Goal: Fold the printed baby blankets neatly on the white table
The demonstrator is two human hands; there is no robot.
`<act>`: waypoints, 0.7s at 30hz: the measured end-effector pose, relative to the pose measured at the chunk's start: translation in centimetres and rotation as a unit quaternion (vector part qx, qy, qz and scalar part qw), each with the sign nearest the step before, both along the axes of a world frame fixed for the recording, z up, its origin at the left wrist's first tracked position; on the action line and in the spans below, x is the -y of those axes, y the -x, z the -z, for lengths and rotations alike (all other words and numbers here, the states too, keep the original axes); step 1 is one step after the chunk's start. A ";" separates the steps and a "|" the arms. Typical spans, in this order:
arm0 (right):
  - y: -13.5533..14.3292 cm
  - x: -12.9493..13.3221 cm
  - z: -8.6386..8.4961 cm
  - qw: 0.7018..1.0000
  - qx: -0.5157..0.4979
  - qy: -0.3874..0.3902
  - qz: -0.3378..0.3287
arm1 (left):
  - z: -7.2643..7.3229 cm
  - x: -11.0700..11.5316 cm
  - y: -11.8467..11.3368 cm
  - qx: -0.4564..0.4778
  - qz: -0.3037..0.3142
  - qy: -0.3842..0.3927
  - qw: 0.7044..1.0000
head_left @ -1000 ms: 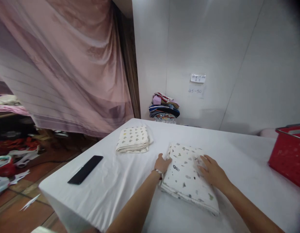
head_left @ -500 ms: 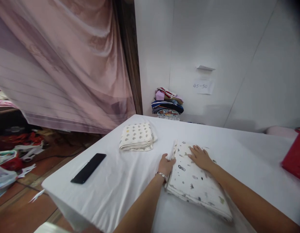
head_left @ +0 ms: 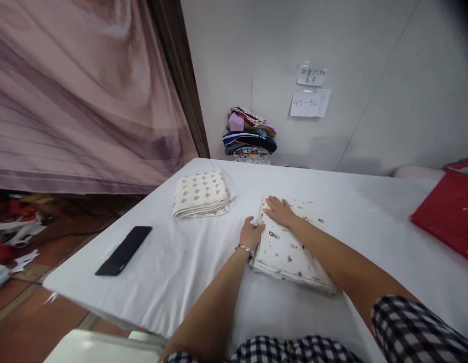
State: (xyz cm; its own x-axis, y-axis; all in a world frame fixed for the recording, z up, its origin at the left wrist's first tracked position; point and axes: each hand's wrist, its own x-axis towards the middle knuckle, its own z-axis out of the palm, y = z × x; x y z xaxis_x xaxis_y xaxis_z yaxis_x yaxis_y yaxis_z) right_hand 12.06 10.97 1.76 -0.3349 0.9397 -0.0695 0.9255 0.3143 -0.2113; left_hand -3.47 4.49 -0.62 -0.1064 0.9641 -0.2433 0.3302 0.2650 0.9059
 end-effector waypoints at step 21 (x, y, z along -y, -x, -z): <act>-0.4 17.4 -2.1 0.988 -0.028 -0.044 -0.148 | 0.4 -0.1 0.1 0.019 -0.001 -0.020 1.000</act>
